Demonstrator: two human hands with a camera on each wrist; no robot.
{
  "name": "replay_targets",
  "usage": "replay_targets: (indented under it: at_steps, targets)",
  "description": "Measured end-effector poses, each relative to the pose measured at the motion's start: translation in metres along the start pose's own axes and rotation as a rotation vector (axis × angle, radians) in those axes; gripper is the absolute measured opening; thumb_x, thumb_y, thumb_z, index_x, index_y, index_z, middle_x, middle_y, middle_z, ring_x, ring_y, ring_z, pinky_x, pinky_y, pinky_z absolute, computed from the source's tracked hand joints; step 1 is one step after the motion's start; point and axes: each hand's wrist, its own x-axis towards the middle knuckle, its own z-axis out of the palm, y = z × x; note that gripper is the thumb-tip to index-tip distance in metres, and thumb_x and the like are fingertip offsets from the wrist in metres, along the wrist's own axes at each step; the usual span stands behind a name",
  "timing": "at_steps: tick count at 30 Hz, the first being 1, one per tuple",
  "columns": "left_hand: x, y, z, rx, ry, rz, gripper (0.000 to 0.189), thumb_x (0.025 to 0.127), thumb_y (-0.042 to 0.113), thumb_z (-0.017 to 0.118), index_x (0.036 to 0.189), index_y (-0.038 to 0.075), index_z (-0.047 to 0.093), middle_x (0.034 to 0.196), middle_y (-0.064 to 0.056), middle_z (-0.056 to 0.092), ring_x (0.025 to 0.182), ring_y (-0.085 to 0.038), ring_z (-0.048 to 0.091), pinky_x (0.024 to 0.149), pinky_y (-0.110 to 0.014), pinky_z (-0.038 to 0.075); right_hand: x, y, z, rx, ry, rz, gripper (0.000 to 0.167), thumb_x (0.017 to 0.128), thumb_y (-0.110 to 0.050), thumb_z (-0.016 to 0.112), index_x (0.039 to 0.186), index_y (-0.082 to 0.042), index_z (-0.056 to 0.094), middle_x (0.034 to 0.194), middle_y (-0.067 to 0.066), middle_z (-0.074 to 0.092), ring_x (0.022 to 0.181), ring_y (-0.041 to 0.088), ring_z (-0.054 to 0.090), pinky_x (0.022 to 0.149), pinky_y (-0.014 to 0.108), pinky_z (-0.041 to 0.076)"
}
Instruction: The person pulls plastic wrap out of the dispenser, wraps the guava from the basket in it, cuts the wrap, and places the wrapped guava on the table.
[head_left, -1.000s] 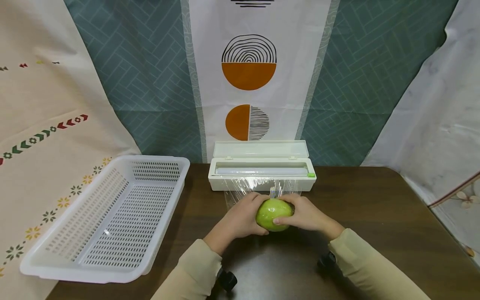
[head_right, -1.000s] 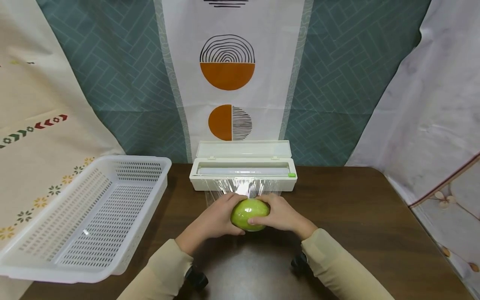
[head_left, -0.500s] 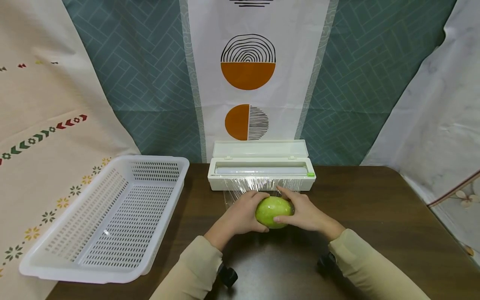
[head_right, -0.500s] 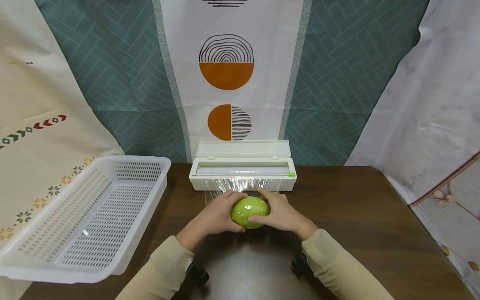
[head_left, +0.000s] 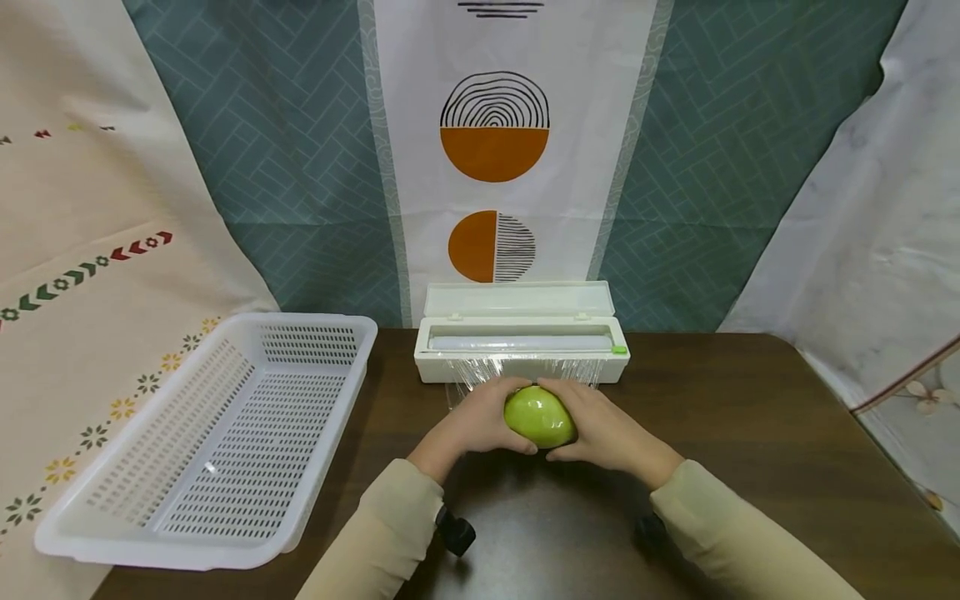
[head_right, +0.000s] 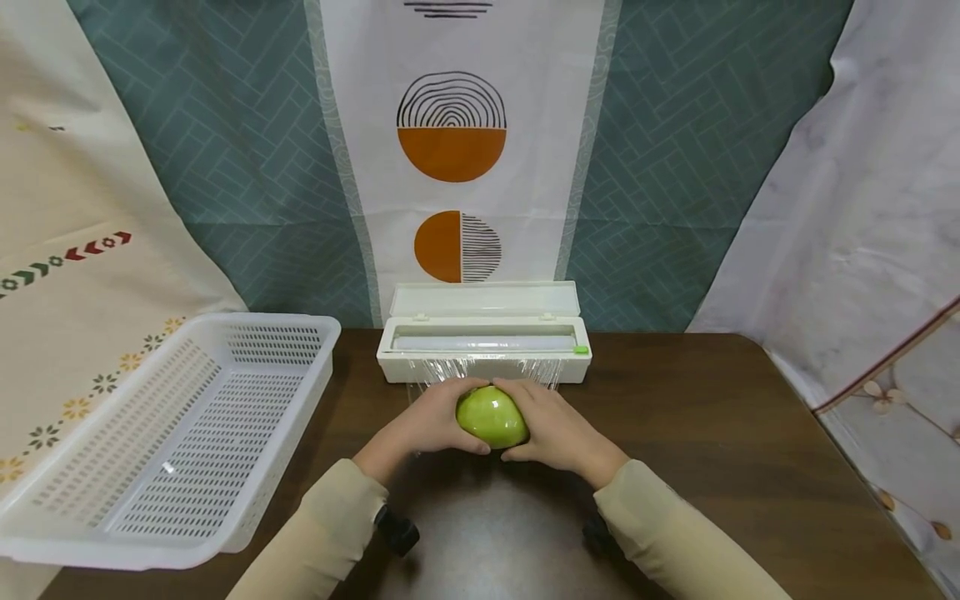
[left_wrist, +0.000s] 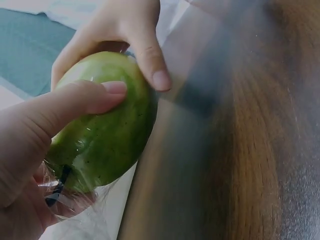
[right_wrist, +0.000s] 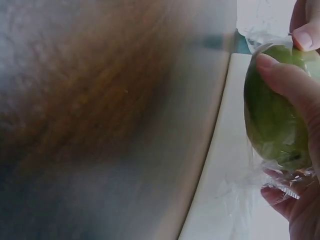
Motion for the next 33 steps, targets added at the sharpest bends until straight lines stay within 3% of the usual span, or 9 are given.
replay_targets:
  at_steps: [7, 10, 15, 18, 24, 28, 33]
  targets:
    - [-0.002, -0.003, -0.001, -0.027, 0.0, -0.036, 0.098, 0.066, 0.037, 0.085, 0.146, 0.012, 0.035, 0.14, -0.005, 0.047, 0.117, -0.019, 0.051, 0.094, -0.04, 0.045, 0.008, 0.004, -0.002, 0.051, 0.017, 0.011, 0.09, 0.061, -0.036, 0.088, 0.133, -0.009, 0.043, 0.121, 0.003, 0.056, 0.105, 0.019, 0.055, 0.089, 0.04, 0.049]
    - [-0.006, -0.004, 0.0, 0.023, 0.009, -0.027, 0.098, 0.067, 0.037, 0.084, 0.147, 0.016, 0.031, 0.143, -0.005, 0.042, 0.121, -0.022, 0.049, 0.097, -0.043, 0.044, 0.009, 0.007, -0.003, 0.08, 0.01, 0.033, 0.088, 0.061, -0.038, 0.088, 0.132, -0.009, 0.044, 0.119, 0.002, 0.056, 0.102, 0.016, 0.056, 0.087, 0.039, 0.05]
    - [-0.008, -0.004, -0.001, 0.163, 0.063, 0.022, 0.091, 0.069, 0.029, 0.085, 0.143, 0.017, 0.034, 0.133, -0.008, 0.046, 0.116, -0.023, 0.053, 0.095, -0.042, 0.048, 0.012, 0.01, -0.008, 0.139, -0.001, 0.063, 0.087, 0.063, -0.043, 0.086, 0.133, -0.012, 0.043, 0.12, 0.0, 0.056, 0.099, 0.015, 0.058, 0.085, 0.038, 0.051]
    - [-0.007, -0.003, -0.006, 0.183, 0.079, 0.047, 0.085, 0.07, 0.026, 0.085, 0.139, 0.016, 0.036, 0.128, -0.008, 0.05, 0.114, -0.022, 0.054, 0.095, -0.041, 0.048, 0.016, 0.01, -0.014, 0.169, -0.008, 0.059, 0.086, 0.063, -0.043, 0.086, 0.132, -0.013, 0.044, 0.119, -0.001, 0.057, 0.098, 0.014, 0.058, 0.084, 0.038, 0.051]
    - [0.0, 0.001, -0.024, 0.094, 0.041, 0.064, 0.079, 0.073, 0.026, 0.082, 0.138, 0.014, 0.039, 0.132, -0.004, 0.051, 0.117, -0.019, 0.051, 0.1, -0.039, 0.044, 0.026, 0.009, -0.033, 0.22, -0.04, 0.085, 0.084, 0.064, -0.046, 0.085, 0.132, -0.013, 0.047, 0.119, -0.001, 0.056, 0.101, 0.014, 0.054, 0.084, 0.035, 0.049]
    - [0.003, 0.006, -0.036, 0.092, 0.022, 0.042, 0.088, 0.072, 0.029, 0.083, 0.143, 0.011, 0.034, 0.137, -0.007, 0.047, 0.12, -0.021, 0.049, 0.101, -0.041, 0.043, 0.035, 0.01, -0.046, 0.27, -0.067, 0.101, 0.091, 0.066, -0.046, 0.084, 0.137, -0.007, 0.045, 0.122, 0.003, 0.056, 0.101, 0.016, 0.054, 0.083, 0.034, 0.05]
    - [0.008, 0.012, -0.045, 0.13, 0.043, 0.026, 0.097, 0.069, 0.029, 0.085, 0.147, 0.016, 0.028, 0.137, -0.009, 0.045, 0.119, -0.024, 0.049, 0.099, -0.044, 0.044, 0.044, 0.012, -0.058, 0.357, -0.088, 0.169, 0.095, 0.069, -0.044, 0.082, 0.145, -0.011, 0.035, 0.121, 0.005, 0.057, 0.096, 0.017, 0.059, 0.08, 0.032, 0.052]
